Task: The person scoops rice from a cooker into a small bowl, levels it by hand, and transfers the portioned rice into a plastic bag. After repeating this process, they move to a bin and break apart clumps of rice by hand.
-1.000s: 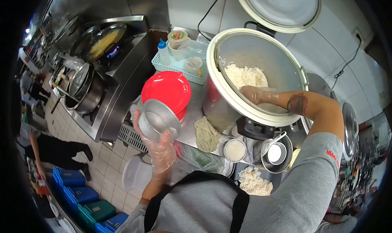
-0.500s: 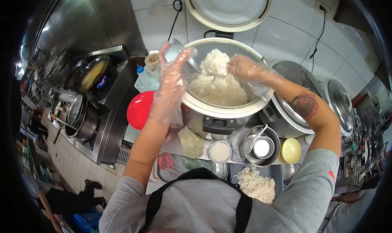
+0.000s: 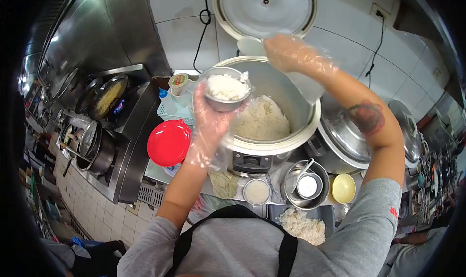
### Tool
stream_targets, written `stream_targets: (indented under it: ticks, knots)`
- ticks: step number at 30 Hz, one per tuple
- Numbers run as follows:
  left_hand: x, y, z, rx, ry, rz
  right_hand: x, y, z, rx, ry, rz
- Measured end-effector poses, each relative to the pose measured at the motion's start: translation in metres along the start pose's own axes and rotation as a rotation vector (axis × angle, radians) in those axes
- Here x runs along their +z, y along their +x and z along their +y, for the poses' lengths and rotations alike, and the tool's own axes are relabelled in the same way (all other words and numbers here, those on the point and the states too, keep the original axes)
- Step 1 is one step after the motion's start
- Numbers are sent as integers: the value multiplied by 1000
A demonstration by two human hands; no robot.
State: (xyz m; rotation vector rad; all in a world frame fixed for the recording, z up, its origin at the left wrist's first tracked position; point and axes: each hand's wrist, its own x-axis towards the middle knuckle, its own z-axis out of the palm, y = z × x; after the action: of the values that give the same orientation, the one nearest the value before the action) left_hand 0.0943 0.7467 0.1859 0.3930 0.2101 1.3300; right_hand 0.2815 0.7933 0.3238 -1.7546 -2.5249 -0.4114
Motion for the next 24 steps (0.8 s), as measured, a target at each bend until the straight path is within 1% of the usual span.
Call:
stream_targets:
  ticks: [2,3,4,6,7,8,9,10,11,12,15,17,19,20,23,24]
  knots:
    - [-14,-13,10,174,-40,2,52,29,4,-13,-15,-122]
    - [-21,-17,12,256,-57,4,79,36,-5,-65,-53,-188]
    - [-31,-16,11,388,-81,45,110,41,-13,-115,-88,-256]
    - [-38,-21,8,569,-36,46,193,58,-16,-293,-56,-371]
    - [-40,-23,7,656,-7,44,239,66,-18,-310,55,-366]
    - [-39,-21,5,695,20,70,283,73,-22,-325,168,-359]
    - [-38,-24,5,672,47,55,308,75,-26,-337,276,-351]
    - [-37,-29,5,652,69,40,301,73,-36,-425,172,-398]
    - [-38,-31,4,634,90,25,273,69,-57,-516,66,-444]
    - [-41,-31,2,647,125,34,259,65,-71,-608,-39,-486]
    - [-45,-29,1,683,206,42,269,51,-69,-618,314,-532]
    - [-45,-30,1,684,231,44,293,41,-62,-728,510,-414]
    - [-46,-30,1,681,231,44,304,33,-56,-743,625,-391]
    - [-46,-29,1,677,230,43,282,25,-53,-703,644,-431]
    - [-60,-16,0,765,195,20,225,4,-48,-558,670,-533]
    - [-60,-14,1,741,166,43,214,1,-46,-506,668,-561]
